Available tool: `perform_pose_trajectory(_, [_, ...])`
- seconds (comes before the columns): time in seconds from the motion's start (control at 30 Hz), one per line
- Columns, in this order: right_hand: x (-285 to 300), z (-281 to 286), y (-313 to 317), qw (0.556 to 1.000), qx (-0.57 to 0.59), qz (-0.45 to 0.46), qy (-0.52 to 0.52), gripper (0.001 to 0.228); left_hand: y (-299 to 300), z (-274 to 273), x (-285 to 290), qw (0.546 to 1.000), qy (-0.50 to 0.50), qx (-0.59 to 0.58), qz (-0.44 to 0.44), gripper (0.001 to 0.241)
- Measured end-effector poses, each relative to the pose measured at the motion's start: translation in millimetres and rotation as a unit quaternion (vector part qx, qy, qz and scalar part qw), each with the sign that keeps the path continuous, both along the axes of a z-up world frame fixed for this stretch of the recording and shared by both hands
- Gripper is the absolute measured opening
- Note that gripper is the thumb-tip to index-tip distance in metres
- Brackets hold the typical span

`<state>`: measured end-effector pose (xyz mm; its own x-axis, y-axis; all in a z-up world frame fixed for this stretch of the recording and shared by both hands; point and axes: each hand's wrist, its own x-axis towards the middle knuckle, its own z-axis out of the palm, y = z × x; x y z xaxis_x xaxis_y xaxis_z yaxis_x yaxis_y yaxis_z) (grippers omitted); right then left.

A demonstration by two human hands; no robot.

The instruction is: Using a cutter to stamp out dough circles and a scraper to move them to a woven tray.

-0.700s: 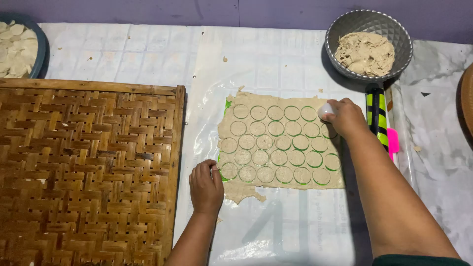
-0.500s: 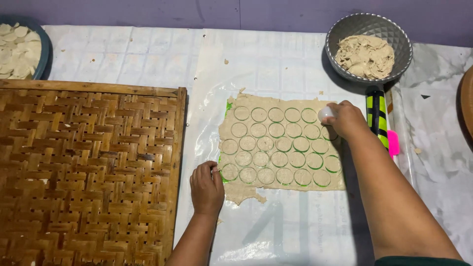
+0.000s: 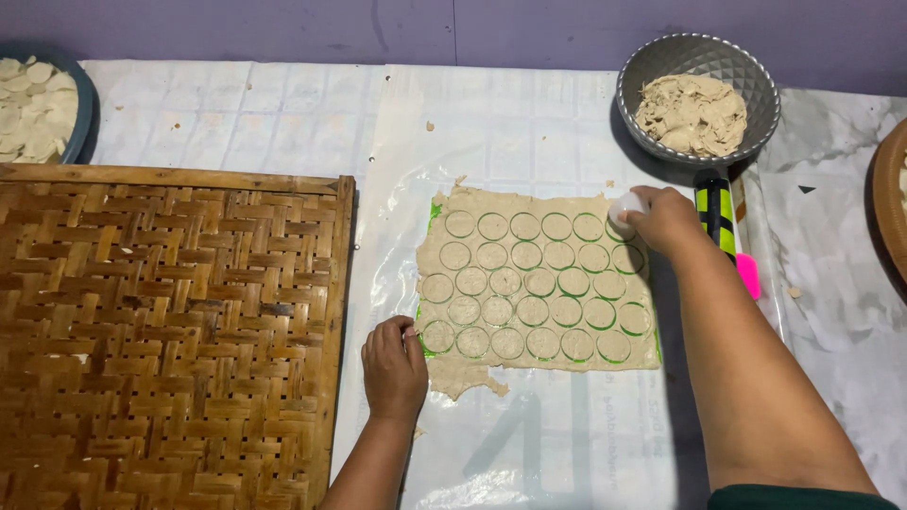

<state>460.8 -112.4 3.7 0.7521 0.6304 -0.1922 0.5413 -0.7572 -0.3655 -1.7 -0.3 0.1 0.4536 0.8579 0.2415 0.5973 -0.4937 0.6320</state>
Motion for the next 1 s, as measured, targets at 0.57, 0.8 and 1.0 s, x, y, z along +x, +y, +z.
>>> perform_pose_trajectory(0.57, [4, -9, 26, 0.982, 0.179, 0.015, -0.064, 0.061, 1, 4, 2, 1.0, 0.008, -0.019, 0.01, 0.016])
perform_pose_trajectory(0.8, [-14, 9, 33, 0.987, 0.153, 0.016, -0.055, 0.052, 1, 3, 3, 1.0, 0.002, -0.007, 0.008, 0.015])
perform_pose_trajectory(1.0, [-31, 34, 45, 0.992, 0.091, 0.005, -0.084, 0.049, 1, 4, 3, 1.0, 0.004, -0.014, 0.012, 0.015])
